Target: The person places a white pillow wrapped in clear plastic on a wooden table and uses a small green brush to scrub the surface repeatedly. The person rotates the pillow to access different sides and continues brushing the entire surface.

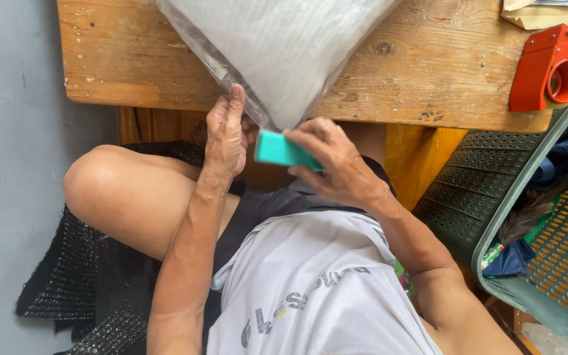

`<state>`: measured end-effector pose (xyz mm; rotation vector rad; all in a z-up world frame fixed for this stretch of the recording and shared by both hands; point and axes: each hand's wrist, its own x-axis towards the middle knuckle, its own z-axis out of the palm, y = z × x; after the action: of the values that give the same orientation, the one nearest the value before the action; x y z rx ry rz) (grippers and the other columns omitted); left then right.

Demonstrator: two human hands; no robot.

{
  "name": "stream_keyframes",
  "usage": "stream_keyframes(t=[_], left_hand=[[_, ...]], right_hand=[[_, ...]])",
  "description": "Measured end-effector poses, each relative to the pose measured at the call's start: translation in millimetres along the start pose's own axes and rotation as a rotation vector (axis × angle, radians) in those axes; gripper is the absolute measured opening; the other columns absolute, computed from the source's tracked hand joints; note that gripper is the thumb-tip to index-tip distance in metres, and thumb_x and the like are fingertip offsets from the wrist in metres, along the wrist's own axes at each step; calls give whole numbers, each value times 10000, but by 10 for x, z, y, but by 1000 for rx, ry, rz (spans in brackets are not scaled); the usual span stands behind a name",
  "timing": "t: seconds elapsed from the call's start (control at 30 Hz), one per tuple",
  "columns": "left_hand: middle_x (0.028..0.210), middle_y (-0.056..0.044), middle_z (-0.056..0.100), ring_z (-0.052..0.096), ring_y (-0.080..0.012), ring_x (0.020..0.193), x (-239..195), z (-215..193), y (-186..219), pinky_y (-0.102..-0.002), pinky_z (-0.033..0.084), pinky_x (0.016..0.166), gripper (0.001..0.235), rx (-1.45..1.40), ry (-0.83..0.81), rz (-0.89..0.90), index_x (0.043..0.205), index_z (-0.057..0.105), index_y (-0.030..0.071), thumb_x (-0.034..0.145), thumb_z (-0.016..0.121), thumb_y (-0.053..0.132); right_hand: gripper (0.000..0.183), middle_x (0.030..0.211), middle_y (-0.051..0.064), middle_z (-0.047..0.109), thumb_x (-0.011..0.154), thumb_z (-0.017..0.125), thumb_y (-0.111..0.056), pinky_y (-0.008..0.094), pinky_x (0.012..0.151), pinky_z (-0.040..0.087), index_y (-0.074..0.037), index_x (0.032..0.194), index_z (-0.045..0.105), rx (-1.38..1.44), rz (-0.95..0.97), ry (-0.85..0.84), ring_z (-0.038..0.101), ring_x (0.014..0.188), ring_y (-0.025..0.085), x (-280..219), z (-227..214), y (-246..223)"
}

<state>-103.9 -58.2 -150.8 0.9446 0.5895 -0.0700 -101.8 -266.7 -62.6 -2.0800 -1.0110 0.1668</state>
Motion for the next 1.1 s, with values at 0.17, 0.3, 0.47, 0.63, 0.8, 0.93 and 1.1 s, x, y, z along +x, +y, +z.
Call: stream_keyframes(t=[0.17, 0.3, 0.47, 0.63, 0.8, 0.93, 1.1], left_hand=[[880, -47, 757, 779, -175, 770, -357, 234, 234, -369, 697, 658, 237, 142, -70, -37, 988, 666, 144, 941, 746, 362], [911, -62, 752, 773, -181, 818, 179, -361, -441, -394, 685, 712, 177, 118, -118, 13, 1054, 675, 114, 1004, 688, 284], [989, -88, 760, 749, -171, 915, -61, -72, -143, -429, 675, 809, 174, 135, -149, 74, 1093, 678, 99, 1043, 637, 261], [833, 40, 582, 525, -92, 819, -218, 111, 35, -267, 478, 785, 223, 483, -16, 206, 901, 598, 111, 988, 604, 317], [969, -22, 668, 658, -143, 923, -82, 29, -82, -362, 612, 799, 187, 328, -97, 185, 1070, 654, 78, 1002, 605, 245], [948, -18, 625, 655, -124, 912, 215, -266, -398, -419, 656, 777, 145, 268, -134, 198, 1056, 658, 94, 1038, 600, 225], [868, -13, 679, 694, -116, 861, -75, 198, -493, -386, 651, 777, 98, 202, -230, 52, 975, 709, 122, 991, 690, 217]], right_hand=[[549, 1220, 131, 497, 1029, 709, -290, 394, 894, 493, -21, 1447, 479, -69, -16, 523, 561, 1060, 264, 74, 298, 476], [547, 1196, 140, 507, 941, 774, -202, 434, 937, 504, -21, 1390, 519, -43, -67, 437, 584, 1120, 337, -95, 748, 572], [529, 1152, 133, 580, 897, 783, -204, 431, 933, 523, -15, 1356, 600, 100, -115, 273, 630, 1095, 332, -336, 759, 504], [384, 1218, 100, 508, 1109, 585, -262, 380, 901, 575, -94, 1419, 432, 203, 153, 823, 578, 1093, 234, -16, 273, 754], [446, 1197, 83, 611, 1061, 686, -229, 404, 970, 577, -124, 1427, 453, 344, 154, 777, 645, 1125, 243, 154, 346, 1004], [480, 1130, 120, 629, 875, 817, -176, 462, 916, 555, -53, 1288, 606, 300, -4, 398, 670, 1086, 329, -100, 675, 510], [555, 1171, 166, 589, 872, 807, -192, 459, 940, 512, 19, 1335, 586, 174, -26, 463, 613, 1107, 354, -446, 628, 325]])
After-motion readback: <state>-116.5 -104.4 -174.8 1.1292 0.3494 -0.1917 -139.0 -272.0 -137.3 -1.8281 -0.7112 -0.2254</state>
